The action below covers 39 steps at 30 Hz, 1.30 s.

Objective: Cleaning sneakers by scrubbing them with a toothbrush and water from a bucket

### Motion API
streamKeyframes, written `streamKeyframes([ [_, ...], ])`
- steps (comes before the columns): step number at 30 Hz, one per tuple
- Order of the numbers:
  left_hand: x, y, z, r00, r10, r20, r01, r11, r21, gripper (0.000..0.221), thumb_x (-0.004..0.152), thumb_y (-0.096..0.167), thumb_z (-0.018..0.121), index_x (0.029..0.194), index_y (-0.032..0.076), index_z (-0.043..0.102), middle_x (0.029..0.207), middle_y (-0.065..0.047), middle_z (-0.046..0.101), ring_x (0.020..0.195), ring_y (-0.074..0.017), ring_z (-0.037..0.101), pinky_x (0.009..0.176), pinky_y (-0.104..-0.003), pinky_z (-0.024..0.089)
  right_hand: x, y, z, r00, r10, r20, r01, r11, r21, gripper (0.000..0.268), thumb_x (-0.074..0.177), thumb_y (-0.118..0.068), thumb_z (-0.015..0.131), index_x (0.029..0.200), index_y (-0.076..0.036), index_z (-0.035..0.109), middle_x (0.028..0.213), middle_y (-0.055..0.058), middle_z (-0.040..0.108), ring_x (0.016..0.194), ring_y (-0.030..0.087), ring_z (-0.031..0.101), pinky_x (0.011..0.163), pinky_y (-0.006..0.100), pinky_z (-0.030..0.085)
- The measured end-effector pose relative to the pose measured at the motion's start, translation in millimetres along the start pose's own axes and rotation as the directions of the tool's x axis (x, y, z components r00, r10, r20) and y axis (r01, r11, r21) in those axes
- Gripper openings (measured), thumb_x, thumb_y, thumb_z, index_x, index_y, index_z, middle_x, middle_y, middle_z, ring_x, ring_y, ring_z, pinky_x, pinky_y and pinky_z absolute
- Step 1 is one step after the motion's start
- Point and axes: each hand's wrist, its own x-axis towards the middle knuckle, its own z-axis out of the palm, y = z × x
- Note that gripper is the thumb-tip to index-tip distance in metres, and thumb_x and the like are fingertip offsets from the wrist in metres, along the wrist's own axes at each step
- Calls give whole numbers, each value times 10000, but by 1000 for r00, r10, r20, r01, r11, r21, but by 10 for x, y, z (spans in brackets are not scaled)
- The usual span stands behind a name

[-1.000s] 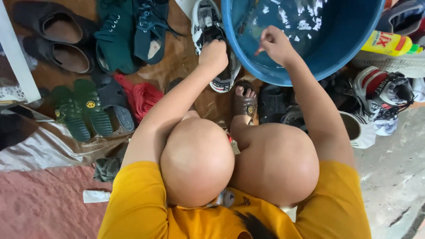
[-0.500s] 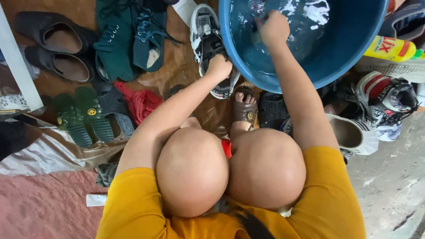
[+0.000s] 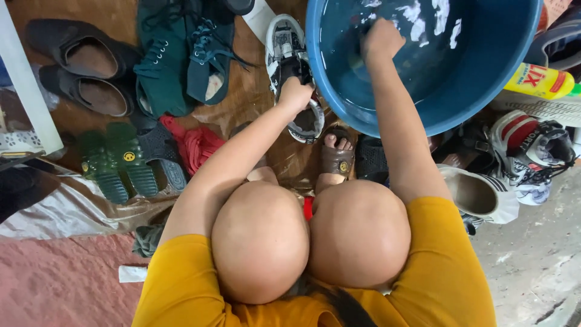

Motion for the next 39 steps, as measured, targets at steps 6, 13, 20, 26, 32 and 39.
streamKeyframes([
  [6, 59, -391, -68, 988, 69, -137, -80, 994, -75, 222, 910, 211, 401, 704, 127, 397, 738, -64, 452, 707, -226, 446, 658, -421, 324, -125, 63, -37, 983, 164, 86, -172, 980, 97, 437, 780, -423, 759, 1023, -60, 735, 1017, 132, 758, 974, 425, 726, 828, 510, 563],
  [13, -629, -415, -639, 985, 108, -137, -144, 946, -289, 220, 826, 106, 490, 633, 157, 398, 598, -9, 437, 565, -169, 487, 554, -323, 346, -811, 445, -930, 937, -137, 321, -34, 879, 475, 283, 1010, -201, 596, 760, -72, 626, 710, 118, 641, 583, 244, 571, 551, 381, 449],
  [20, -1166, -249, -940, 982, 147, -116, -172, 955, -244, 54, 826, 133, 487, 791, 129, 446, 806, -55, 570, 765, -177, 551, 688, -324, 423, -1571, 615, -2020, 930, -129, 345, -9, 928, 371, 400, 1074, -299, 489, 1357, -22, 543, 962, 152, 606, 746, 303, 543, 601, 473, 387],
  [26, -1326, -220, -1206, 890, 421, -176, -414, 907, 76, 170, 893, 142, 439, 751, 137, 346, 762, -33, 436, 739, -178, 440, 685, -364, 336, -1748, 1035, -2233, 961, -214, 177, 199, 975, 98, 442, 1224, -386, 458, 1112, -41, 710, 876, 197, 674, 709, 385, 570, 591, 509, 429],
  [32, -1546, -229, -1491, 755, 645, -114, -597, 749, 287, 277, 1013, 230, 530, 795, 171, 370, 748, 22, 477, 735, -138, 449, 668, -368, 331, -1780, 1425, -2289, 950, -229, 211, 255, 961, -106, 496, 1187, -471, 508, 1076, -49, 743, 938, 239, 745, 837, 481, 683, 654, 552, 511],
  [39, -1853, -143, -1652, 441, 897, -13, -893, 441, 87, 245, 1019, 121, 570, 1211, 40, 699, 1103, -17, 705, 981, -115, 620, 856, -301, 516, -1839, 1725, -2158, 926, -213, 311, 306, 907, -291, 595, 1104, -608, 525, 1105, -88, 815, 1055, 262, 779, 1016, 486, 712, 753, 567, 564],
])
